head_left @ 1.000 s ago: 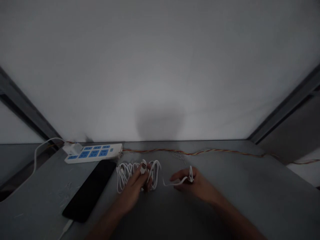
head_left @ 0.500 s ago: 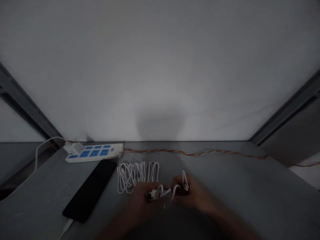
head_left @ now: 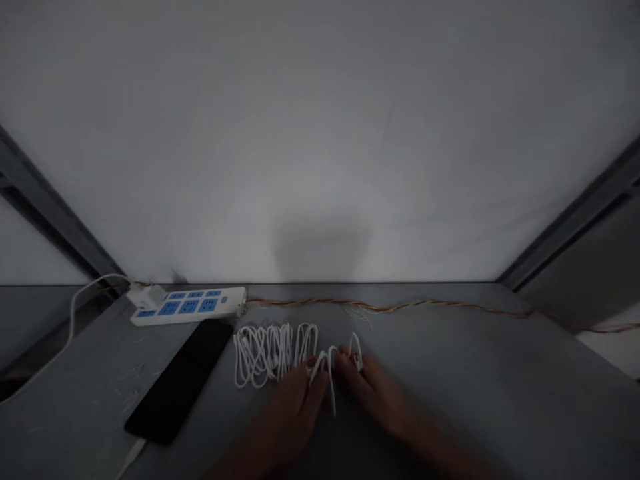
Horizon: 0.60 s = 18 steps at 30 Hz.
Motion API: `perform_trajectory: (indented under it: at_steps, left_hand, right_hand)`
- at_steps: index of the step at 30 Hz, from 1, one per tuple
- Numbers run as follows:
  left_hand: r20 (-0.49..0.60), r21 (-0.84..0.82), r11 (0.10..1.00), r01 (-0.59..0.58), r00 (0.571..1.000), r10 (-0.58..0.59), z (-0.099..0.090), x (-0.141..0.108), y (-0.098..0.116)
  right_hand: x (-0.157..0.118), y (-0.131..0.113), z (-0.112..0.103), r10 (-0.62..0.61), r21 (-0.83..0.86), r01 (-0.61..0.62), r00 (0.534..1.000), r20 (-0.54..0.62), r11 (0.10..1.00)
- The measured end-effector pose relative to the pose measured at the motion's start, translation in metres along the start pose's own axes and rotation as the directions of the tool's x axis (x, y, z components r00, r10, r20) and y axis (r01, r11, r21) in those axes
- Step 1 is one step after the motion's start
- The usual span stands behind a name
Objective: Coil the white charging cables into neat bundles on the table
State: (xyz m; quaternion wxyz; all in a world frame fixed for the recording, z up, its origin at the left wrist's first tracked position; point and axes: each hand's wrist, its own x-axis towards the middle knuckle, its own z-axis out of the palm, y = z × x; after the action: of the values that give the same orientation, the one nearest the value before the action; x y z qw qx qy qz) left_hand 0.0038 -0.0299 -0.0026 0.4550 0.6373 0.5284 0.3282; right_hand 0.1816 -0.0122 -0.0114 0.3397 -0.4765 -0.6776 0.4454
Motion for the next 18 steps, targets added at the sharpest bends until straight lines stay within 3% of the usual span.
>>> perform_trajectory:
  at_steps: [3, 6, 11, 18]
  left_hand:
    - [0.008, -0.005, 1.0, 0.01, 1.0, -0.01, 0.0, 0.0, 0.002]
    - [0.003, -0.045, 0.997, 0.064, 0.998, -0.064, 0.002, 0.0, -0.001]
    - [0.041, -0.179, 0.974, 0.138, 0.99, -0.132, 0.004, 0.002, -0.009]
    - [0.175, -0.103, 0.994, 0.019, 0.985, -0.001, -0.006, 0.007, 0.002]
  right_hand:
    - [0.0, 0.0, 0.001, -0.091, -0.163, 0.082, 0.994, -0.053, 0.983]
    - [0.002, 0.0, 0.0, -0.091, -0.217, 0.083, 0.996, -0.024, 0.973]
    - [0.008, -0.007, -0.002, -0.025, 0.043, 0.021, 0.995, 0.094, 0.999]
    - [0.008, -0.006, -0.007, 0.028, 0.325, -0.105, 0.972, 0.234, 0.94]
